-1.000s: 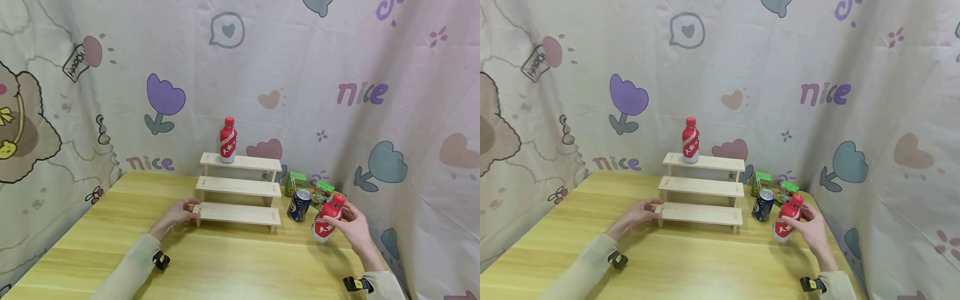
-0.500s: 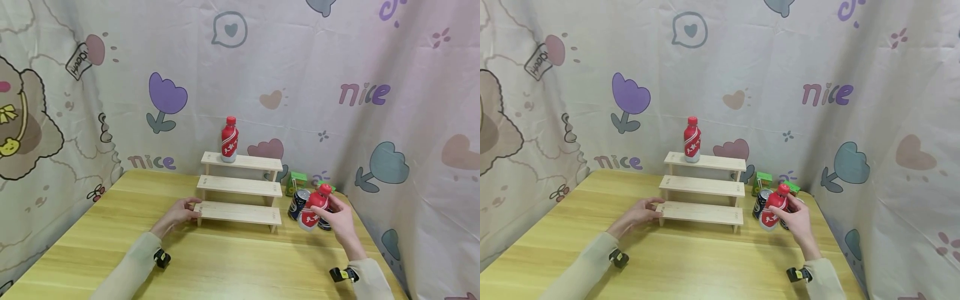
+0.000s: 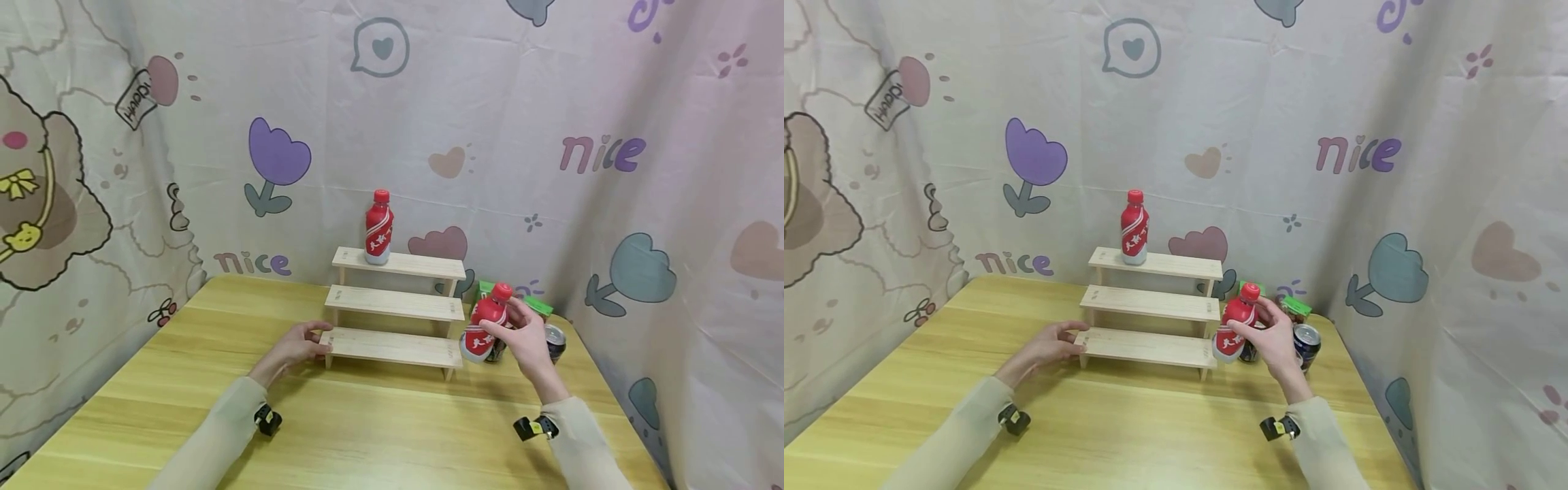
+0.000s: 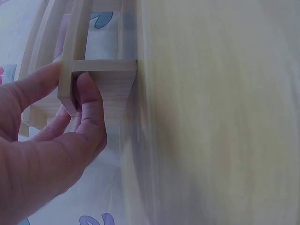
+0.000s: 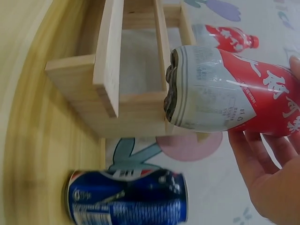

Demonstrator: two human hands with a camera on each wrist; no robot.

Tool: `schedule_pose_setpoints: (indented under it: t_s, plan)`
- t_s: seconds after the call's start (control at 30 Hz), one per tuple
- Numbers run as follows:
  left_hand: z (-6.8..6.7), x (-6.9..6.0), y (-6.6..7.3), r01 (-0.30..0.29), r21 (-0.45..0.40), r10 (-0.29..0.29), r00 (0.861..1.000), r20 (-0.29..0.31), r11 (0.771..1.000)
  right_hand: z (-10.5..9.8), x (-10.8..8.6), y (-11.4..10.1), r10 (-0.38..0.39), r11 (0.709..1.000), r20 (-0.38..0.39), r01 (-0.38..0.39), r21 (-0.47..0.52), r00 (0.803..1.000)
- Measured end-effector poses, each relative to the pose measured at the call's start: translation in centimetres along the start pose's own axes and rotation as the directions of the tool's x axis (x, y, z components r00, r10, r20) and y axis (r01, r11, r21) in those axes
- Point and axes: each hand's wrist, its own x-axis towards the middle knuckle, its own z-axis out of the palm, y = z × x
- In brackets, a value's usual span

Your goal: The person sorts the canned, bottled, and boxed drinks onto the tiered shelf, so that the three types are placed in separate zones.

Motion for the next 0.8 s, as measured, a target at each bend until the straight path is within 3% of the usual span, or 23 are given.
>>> schedule_pose_setpoints:
  t_s: [0.37, 0.8]
  plan:
    - [0.0, 0.0, 0.0, 0.014, 0.018, -0.013, 0.999, -0.031, 1.0, 2.8, 2.0, -1.0, -0.048, 0.998, 0.024, 0.047, 0.038, 0.999]
    - [0.1, 0.0, 0.0, 0.015, 0.007, -0.015, 1.0, -0.027, 1.0, 4.4, 3.8, -2.8, -0.1, 0.994, 0.051, 0.098, 0.053, 0.994]
